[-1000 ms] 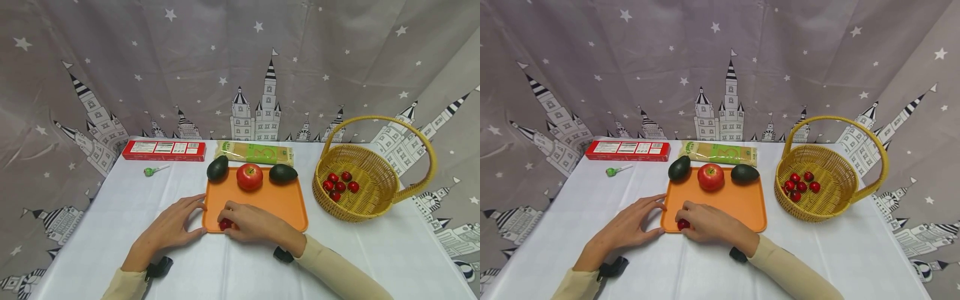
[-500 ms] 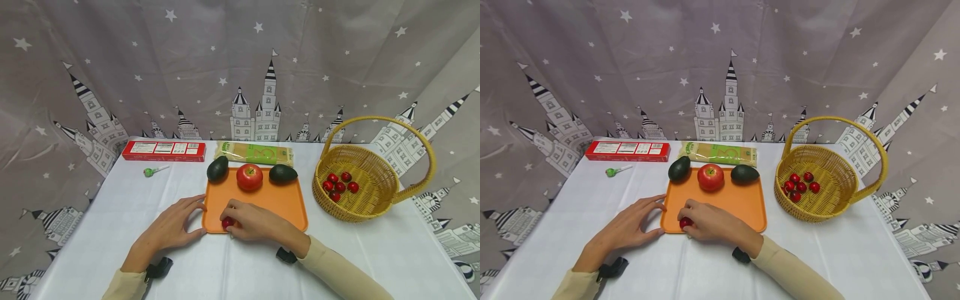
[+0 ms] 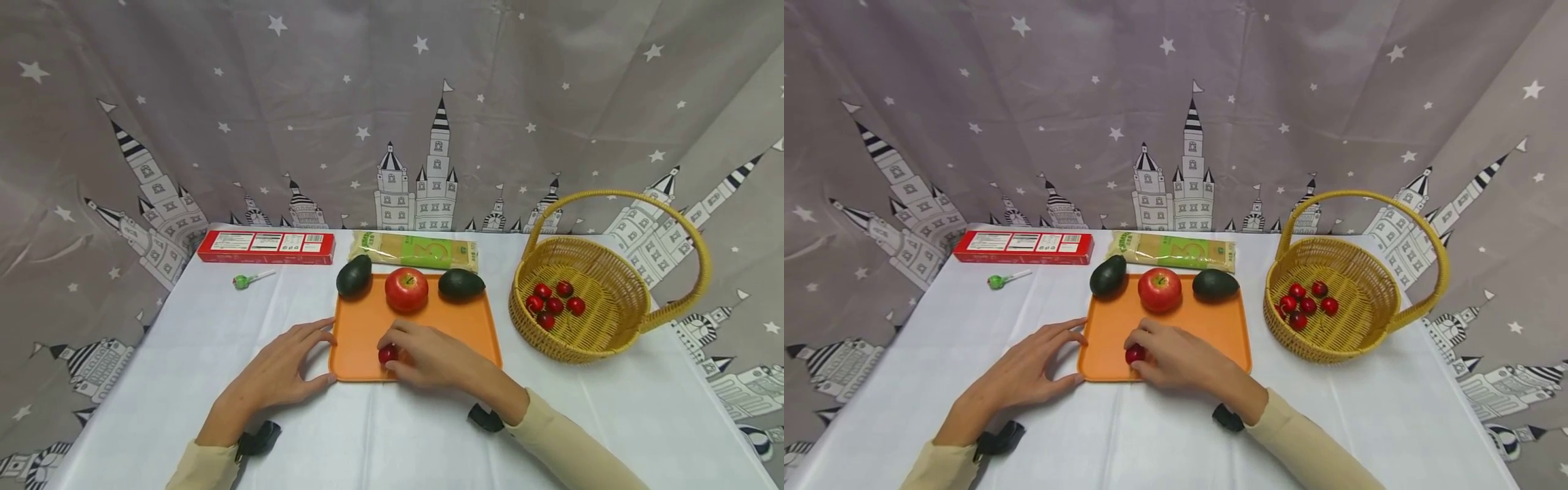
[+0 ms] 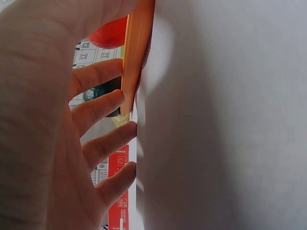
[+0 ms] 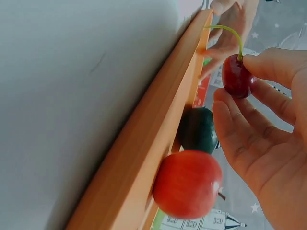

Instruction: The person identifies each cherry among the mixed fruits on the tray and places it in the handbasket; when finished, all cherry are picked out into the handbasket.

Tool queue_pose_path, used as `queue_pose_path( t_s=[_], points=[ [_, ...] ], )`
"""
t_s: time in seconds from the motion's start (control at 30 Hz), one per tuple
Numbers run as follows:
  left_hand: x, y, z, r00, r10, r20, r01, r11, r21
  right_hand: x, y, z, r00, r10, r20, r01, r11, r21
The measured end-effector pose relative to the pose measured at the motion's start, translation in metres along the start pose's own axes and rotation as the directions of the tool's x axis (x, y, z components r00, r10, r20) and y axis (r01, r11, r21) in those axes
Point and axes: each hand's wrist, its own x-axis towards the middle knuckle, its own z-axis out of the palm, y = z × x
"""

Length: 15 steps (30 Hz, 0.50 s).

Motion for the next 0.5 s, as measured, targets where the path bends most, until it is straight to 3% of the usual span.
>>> queue_pose_path(
  t_s=[0.5],
  points=[
    [0.0, 0.0, 0.001, 1.0, -0.005, 0.002, 0.005, 1.0, 0.005, -0.031, 0.02, -0.021, 0.991, 0.024, -0.133, -0.018, 0.999, 0.04]
  ],
)
